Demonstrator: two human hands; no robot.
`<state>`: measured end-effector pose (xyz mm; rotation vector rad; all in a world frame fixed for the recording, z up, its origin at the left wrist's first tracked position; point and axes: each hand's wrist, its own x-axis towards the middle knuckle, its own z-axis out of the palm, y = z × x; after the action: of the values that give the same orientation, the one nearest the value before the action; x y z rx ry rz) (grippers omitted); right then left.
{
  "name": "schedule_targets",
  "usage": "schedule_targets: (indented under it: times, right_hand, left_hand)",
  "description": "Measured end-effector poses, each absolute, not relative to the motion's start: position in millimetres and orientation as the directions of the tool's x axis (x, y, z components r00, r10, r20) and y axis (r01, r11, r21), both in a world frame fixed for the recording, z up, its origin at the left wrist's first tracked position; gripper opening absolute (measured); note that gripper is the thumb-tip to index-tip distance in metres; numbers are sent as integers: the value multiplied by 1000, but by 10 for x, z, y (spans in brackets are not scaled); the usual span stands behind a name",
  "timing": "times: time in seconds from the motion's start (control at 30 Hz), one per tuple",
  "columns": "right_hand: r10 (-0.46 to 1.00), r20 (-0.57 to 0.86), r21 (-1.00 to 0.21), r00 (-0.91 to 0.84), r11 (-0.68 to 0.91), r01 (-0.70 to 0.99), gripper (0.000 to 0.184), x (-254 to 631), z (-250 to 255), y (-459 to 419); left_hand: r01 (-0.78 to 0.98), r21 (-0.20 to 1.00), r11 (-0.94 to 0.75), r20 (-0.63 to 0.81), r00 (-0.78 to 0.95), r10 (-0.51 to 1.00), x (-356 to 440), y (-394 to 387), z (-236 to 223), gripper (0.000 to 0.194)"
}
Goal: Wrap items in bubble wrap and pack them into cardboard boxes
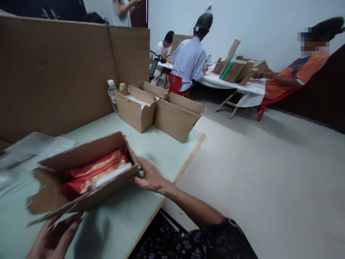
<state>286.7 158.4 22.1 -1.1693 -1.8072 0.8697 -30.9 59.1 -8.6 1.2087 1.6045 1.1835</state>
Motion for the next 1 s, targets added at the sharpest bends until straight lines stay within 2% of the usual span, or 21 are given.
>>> schedule_targets:
  times: [0.13,0.23,0.33,0.43,0.5,0.73,0.87,1.0]
  right_hand:
    - [977,192,-838,94,114,533,44,3632,186,1324]
    - [921,183,-808,344,-59,587,40,4027,110,1150]
    - [864,261,-800,429,-55,597,41,4222,-29,1089]
    - [839,344,-811,422,39,584,55,4273,-184,1146]
    - [842,360,-819,400,80,569,61,4279,-261,1220]
    - [853,353,-833,385,99,545,61,4332,-379,1375]
    - [873,361,-765,328,76,639,45,4326,-431,1231]
    - [890,451,-579,62,240,779,27,4224,-473,1088]
  left_hand:
    - [204,977,63,-60,-19,998,497,1262,49,62]
    - [169,985,-23,-8,184,983,1116,1849,120,67]
    - [81,994,-71,46,281,959,1659,2310,94,79]
    - [-21,995,-99,101,312,945,2072,2546,-42,94]
    - [-22,991,-133,132,355,925,2255,2608,-159,95]
    - [163,941,-297,176,513,840,2395,2690,-405,89]
    - [281,854,-438,183,625,759,2221,2441,-422,73]
    - [399,762,-509,139,667,732,1859,1949,-348,58]
